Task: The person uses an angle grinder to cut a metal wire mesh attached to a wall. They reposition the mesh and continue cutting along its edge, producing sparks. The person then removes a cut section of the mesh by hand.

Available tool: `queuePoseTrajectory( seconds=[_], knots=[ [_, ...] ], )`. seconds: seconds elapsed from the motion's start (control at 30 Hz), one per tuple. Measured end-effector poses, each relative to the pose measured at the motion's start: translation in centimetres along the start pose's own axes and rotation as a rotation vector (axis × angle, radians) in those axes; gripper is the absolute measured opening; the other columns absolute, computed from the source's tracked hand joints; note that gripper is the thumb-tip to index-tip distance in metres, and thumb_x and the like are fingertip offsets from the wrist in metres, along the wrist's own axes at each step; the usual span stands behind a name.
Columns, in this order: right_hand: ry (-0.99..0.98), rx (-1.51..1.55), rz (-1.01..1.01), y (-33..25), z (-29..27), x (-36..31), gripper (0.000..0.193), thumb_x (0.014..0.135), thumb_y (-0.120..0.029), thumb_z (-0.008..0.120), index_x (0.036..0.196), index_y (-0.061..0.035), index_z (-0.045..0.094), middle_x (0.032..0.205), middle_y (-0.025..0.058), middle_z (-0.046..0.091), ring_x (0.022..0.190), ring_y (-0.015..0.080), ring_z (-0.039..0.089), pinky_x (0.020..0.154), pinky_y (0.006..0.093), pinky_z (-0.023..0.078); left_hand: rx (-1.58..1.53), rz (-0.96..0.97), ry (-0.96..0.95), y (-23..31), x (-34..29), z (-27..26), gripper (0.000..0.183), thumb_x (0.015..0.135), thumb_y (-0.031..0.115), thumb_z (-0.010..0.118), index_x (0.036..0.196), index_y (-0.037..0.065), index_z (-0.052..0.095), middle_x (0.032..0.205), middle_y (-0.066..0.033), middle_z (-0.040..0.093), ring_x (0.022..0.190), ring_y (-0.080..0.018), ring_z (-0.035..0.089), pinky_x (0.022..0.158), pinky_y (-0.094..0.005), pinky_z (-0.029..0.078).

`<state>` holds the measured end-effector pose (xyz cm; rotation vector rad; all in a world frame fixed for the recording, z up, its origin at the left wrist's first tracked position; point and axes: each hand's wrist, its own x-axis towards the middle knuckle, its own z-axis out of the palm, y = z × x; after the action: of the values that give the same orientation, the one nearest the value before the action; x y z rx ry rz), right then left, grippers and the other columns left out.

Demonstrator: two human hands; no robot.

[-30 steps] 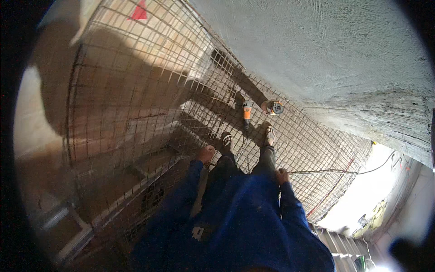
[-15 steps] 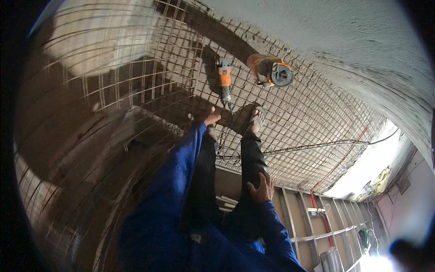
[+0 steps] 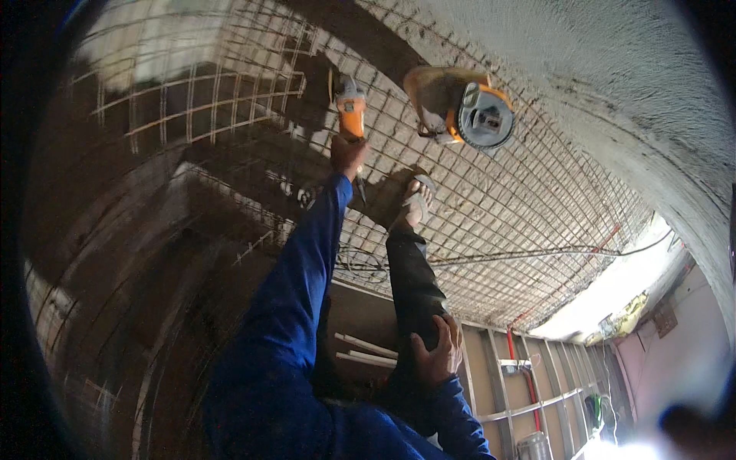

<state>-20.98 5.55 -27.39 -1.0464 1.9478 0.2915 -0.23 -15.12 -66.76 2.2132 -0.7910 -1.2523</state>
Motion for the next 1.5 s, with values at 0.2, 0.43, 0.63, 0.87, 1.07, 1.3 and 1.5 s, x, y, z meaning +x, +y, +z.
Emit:
queuePoseTrajectory(
  seconds=[0.2,0.43,0.63,0.87,1.07,1.3,1.5],
  knots=[
    [0.061,0.023,-0.150,0.0,0.4,0.2,0.060,0.081,-0.035,0.073,0.128,-0.0042,0.054,0.135,0.0182,0.053,0.125,0.0417,0.047,0.104,0.0497,0.038,-0.008,-0.110,-0.197,6.5,-13.7,-9.7,0.071,0.070,0.029,0.082,0.124,-0.002,0.049,0.107,-0.0147,0.060,0.093,-0.0264,0.061,0.080,-0.0428,0.050],
    [-0.370,1.012,-0.074,-9.7,-1.8,0.9,0.064,0.089,-0.039,0.069,0.133,0.0031,0.049,0.121,0.0161,0.059,0.107,0.0243,0.060,0.089,0.0401,0.050,-0.053,-0.031,-0.375,21.0,-34.5,-22.5,0.058,0.073,0.040,0.081,0.108,0.001,0.055,0.091,-0.0097,0.057,0.081,-0.0250,0.059,0.072,-0.0445,0.049],
    [-0.353,1.120,-0.252,-16.3,-8.4,-3.6,0.078,0.085,-0.062,0.065,0.123,0.0034,0.052,0.114,0.0161,0.061,0.103,0.0251,0.062,0.087,0.0401,0.053,0.435,0.126,-0.252,30.6,-44.6,-27.6,0.076,0.075,0.060,0.076,0.113,0.000,0.051,0.102,-0.0170,0.057,0.092,-0.0315,0.060,0.079,-0.0460,0.049],
    [-0.357,1.423,-0.483,-20.0,-15.6,-10.8,0.063,0.091,-0.049,0.067,0.131,-0.0021,0.050,0.110,0.0051,0.063,0.099,0.0190,0.061,0.084,0.0379,0.051,-0.256,0.012,-0.735,33.7,-45.3,-35.0,0.057,0.079,0.033,0.080,0.118,0.002,0.055,0.098,-0.0089,0.065,0.085,-0.0209,0.064,0.075,-0.0358,0.053],
    [-0.370,1.311,-0.607,-23.9,-14.2,-14.6,0.058,0.096,-0.047,0.060,0.128,-0.0003,0.051,0.115,0.0074,0.061,0.103,0.0209,0.060,0.090,0.0374,0.048,-0.373,0.017,-0.776,32.2,-43.9,-40.5,0.045,0.078,0.024,0.078,0.112,0.004,0.059,0.088,-0.0054,0.067,0.074,-0.0174,0.065,0.070,-0.0329,0.053],
    [-0.364,1.601,-0.429,-25.2,-6.3,-16.8,0.049,0.097,-0.047,0.056,0.115,-0.0022,0.057,0.099,0.0047,0.061,0.088,0.0178,0.061,0.077,0.0356,0.051,-0.209,-0.014,-0.884,29.7,-43.4,-46.1,0.040,0.077,0.024,0.077,0.108,0.003,0.061,0.089,-0.0040,0.066,0.077,-0.0146,0.063,0.072,-0.0305,0.051],
    [-0.089,1.610,-0.192,-25.7,-0.4,-16.3,0.050,0.097,-0.048,0.057,0.107,0.0005,0.061,0.089,0.0038,0.061,0.083,0.0137,0.057,0.072,0.0338,0.049,-0.060,-0.017,-0.864,28.4,-43.2,-46.8,0.035,0.078,0.024,0.076,0.104,0.003,0.063,0.090,-0.0044,0.067,0.079,-0.0150,0.064,0.073,-0.0313,0.051]
  ],
)
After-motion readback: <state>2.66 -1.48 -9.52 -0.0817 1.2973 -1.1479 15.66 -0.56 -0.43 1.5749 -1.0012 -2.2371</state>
